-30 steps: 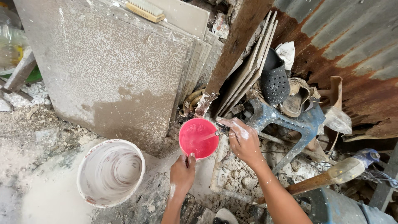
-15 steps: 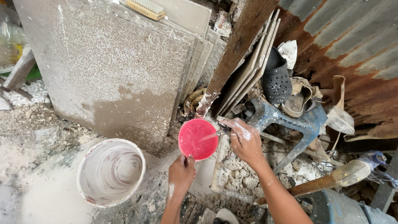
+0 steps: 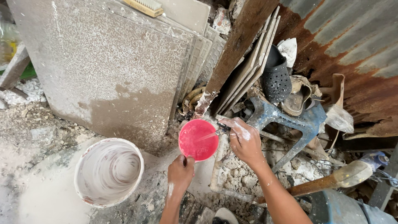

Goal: The person brushes a decorative molding, then collects water in a bucket using a pink cup from a tap. They place the bucket on a workbench, open a bag of gypsum casting powder, and scoop the powder into the bucket of water. The clip ends while the person is still scooping powder.

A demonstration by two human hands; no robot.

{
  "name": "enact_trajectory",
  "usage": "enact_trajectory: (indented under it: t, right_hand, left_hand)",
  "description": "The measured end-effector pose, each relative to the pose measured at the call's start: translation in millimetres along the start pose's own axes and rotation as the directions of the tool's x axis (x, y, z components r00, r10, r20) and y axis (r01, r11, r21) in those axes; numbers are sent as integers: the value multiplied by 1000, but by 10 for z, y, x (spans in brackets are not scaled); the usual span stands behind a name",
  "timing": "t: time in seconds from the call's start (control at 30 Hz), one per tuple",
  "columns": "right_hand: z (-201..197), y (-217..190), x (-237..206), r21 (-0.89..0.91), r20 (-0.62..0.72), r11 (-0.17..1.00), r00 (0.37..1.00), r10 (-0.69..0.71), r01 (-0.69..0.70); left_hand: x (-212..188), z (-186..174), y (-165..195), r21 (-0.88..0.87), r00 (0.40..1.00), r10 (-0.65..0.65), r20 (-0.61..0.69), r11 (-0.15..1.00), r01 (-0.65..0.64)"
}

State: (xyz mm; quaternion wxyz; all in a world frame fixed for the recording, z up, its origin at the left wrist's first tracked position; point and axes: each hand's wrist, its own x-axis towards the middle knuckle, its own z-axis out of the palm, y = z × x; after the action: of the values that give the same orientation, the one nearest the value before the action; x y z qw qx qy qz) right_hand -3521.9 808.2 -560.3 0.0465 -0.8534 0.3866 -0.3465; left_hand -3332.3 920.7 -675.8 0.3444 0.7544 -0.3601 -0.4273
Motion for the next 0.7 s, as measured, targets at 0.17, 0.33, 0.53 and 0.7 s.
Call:
enact_trajectory:
  t: [0.17, 0.33, 0.53, 0.7]
  right_hand:
    - [10, 9, 1, 35, 56, 998, 998, 42, -44]
    - [38, 33, -13, 2, 15, 1000, 1000, -5, 5]
    - [27, 32, -8, 27, 68, 998, 996, 51, -53]
    - [23, 18, 11, 24, 22, 1000, 1000, 7, -8]
  left_hand:
    - [41, 45, -52, 14, 1000, -27, 1, 1000, 27]
    - [89, 100, -143, 67, 996, 50, -77, 997, -45]
    - [147, 165, -213, 48, 997, 37, -69, 998, -33]
    - [190, 217, -234, 72, 999, -44, -9, 996, 45]
